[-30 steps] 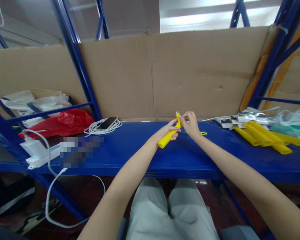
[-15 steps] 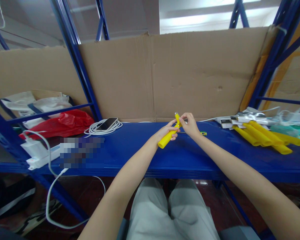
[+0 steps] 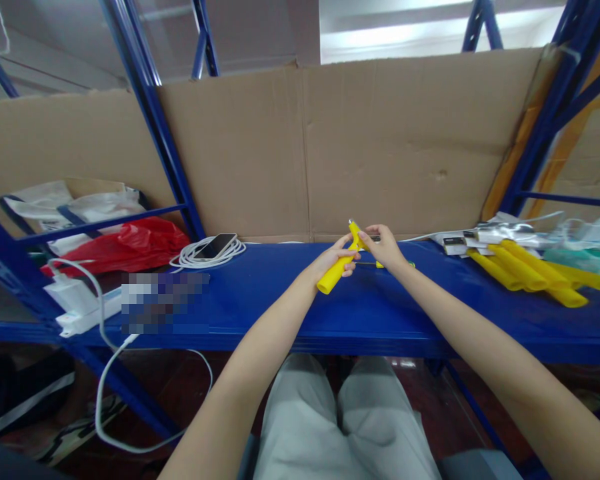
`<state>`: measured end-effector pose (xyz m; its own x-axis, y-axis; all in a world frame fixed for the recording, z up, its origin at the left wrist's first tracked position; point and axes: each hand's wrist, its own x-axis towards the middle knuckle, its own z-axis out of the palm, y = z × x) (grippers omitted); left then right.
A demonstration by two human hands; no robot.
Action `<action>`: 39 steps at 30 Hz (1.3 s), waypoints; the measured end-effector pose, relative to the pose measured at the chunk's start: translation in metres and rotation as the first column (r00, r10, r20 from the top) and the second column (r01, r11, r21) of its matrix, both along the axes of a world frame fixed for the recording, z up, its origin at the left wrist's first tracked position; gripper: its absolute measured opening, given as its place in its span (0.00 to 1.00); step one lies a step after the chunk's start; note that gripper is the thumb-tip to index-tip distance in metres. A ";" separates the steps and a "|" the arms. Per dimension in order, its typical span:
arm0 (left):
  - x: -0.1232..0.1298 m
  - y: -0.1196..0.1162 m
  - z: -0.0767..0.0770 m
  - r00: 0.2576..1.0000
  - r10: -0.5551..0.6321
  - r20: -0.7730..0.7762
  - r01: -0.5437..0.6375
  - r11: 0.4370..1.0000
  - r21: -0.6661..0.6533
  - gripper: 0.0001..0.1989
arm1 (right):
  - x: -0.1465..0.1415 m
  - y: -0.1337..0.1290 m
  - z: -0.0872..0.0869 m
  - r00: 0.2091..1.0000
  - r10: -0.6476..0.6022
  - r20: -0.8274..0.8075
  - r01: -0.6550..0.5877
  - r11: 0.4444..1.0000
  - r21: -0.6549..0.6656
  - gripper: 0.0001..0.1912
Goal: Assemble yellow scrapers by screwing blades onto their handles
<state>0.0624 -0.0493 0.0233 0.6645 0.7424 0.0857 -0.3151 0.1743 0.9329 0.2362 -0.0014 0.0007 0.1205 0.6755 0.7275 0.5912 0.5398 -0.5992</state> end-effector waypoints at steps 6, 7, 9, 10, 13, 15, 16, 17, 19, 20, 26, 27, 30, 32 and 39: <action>0.000 0.002 0.002 0.984 0.179 -0.018 -0.179 0.983 -0.038 0.38 | 0.034 0.003 0.012 0.980 -0.153 0.128 0.158 0.987 -0.029 0.14; 0.000 0.003 0.001 0.977 0.212 -0.025 -0.213 0.976 -0.050 0.38 | 0.043 0.002 0.014 0.972 -0.165 0.170 0.180 0.981 -0.076 0.13; 0.000 0.005 0.000 0.962 0.269 -0.040 -0.271 0.960 -0.071 0.38 | 0.058 -0.003 0.017 0.960 -0.130 0.248 0.183 0.962 -0.202 0.11; 0.000 0.006 0.000 0.955 0.292 -0.051 -0.296 0.952 -0.080 0.38 | 0.065 -0.006 0.018 0.952 -0.071 0.297 0.154 0.951 -0.267 0.10; -0.001 0.008 0.000 0.932 0.350 -0.090 -0.358 0.928 -0.100 0.38 | 0.078 -0.015 0.020 0.910 0.075 0.408 0.119 0.895 -0.429 0.09; -0.001 0.009 -0.001 0.914 0.387 -0.120 -0.400 0.910 -0.110 0.39 | 0.082 -0.018 0.019 0.887 0.116 0.447 0.132 0.864 -0.487 0.09; -0.001 0.010 -0.001 0.906 0.402 -0.129 -0.416 0.902 -0.115 0.39 | 0.082 -0.019 0.018 0.880 0.127 0.459 0.137 0.856 -0.499 0.08; -0.002 0.011 -0.002 0.901 0.412 -0.134 -0.428 0.896 -0.120 0.39 | 0.083 -0.018 0.016 0.872 0.133 0.471 0.141 0.853 -0.502 0.07; -0.002 0.013 -0.003 0.898 0.420 -0.134 -0.436 0.890 -0.131 0.40 | 0.084 -0.016 0.012 0.855 0.138 0.501 0.155 0.853 -0.499 0.06; -0.003 0.014 -0.004 0.898 0.421 -0.131 -0.437 0.889 -0.136 0.40 | 0.084 -0.014 0.010 0.845 0.136 0.518 0.166 0.853 -0.494 0.06; -0.003 0.013 -0.004 0.895 0.425 -0.136 -0.442 0.888 -0.131 0.39 | 0.093 -0.007 0.000 0.772 0.064 0.632 0.314 0.826 -0.467 0.09; -0.003 0.013 -0.004 0.895 0.422 -0.141 -0.440 0.889 -0.129 0.39 | 0.095 -0.007 -0.001 0.765 0.069 0.640 0.326 0.816 -0.478 0.09; -0.002 0.011 -0.002 0.898 0.412 -0.151 -0.432 0.892 -0.133 0.40 | 0.096 -0.009 0.001 0.779 0.075 0.622 0.321 0.805 -0.499 0.08; -0.002 0.010 -0.001 0.900 0.410 -0.148 -0.429 0.893 -0.136 0.39 | 0.093 -0.012 0.004 0.813 0.038 0.581 0.294 0.835 -0.466 0.09; -0.002 0.009 0.000 0.898 0.413 -0.155 -0.432 0.893 -0.125 0.38 | 0.074 -0.030 0.022 0.978 0.001 0.210 0.075 0.931 -0.356 0.16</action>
